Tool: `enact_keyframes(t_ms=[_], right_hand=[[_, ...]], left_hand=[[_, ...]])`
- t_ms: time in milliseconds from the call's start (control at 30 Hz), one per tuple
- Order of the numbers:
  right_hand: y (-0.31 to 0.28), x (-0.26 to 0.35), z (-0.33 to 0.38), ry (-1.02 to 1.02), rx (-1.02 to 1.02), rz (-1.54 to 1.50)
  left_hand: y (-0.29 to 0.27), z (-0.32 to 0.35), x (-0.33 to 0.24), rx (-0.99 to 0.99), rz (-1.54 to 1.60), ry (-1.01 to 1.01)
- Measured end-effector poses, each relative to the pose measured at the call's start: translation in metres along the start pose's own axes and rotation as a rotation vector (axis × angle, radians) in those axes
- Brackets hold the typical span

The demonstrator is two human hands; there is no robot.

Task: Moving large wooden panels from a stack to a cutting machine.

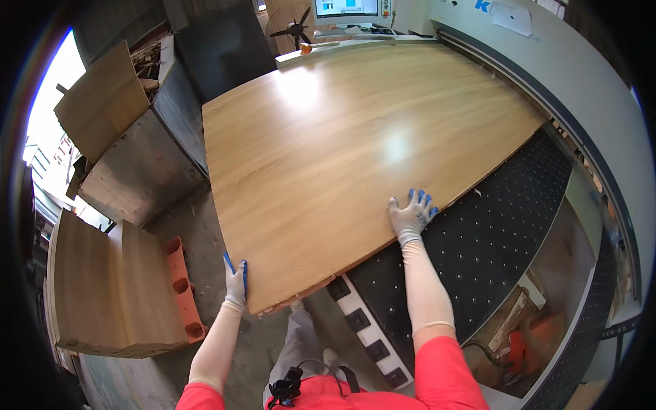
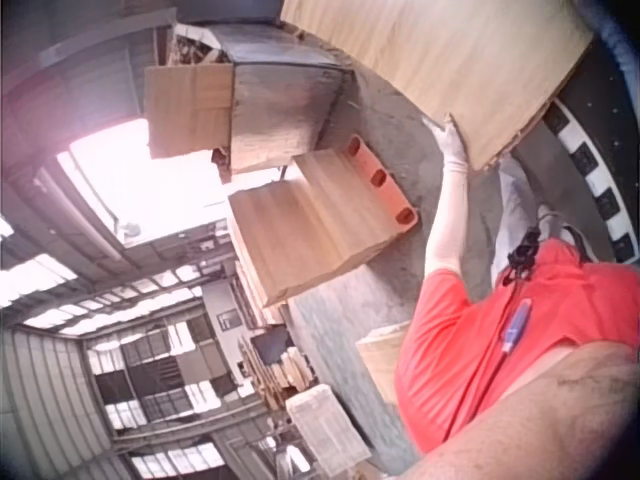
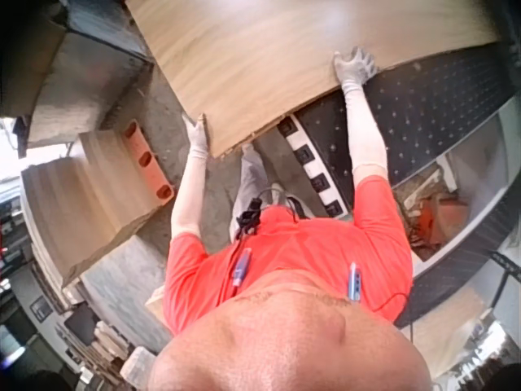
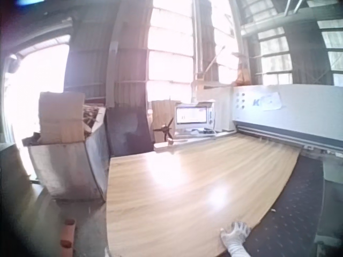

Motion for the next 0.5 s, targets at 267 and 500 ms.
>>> enact_keyframes(t_ms=[267,500], right_hand=[[0.005,-0.017,-0.034,-0.001,-0.101,0.003],[-0.007,-0.077,-0.02,-0.002,-0.373,-0.148]], left_hand=[[0.033,-0.003,-0.003,0.072,0.166,-0.06],[0.076,0.015,0.009,0.531,0.513,-0.256]])
Point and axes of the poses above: each hand's wrist, its own z-axis away from the middle knuckle, its own y-axis out of the palm, x = y × z, the point moved 9 cm from there along -z, towards the middle knuckle, and after that the axes turned 9 degrees about -x, right-handed, at the moved point
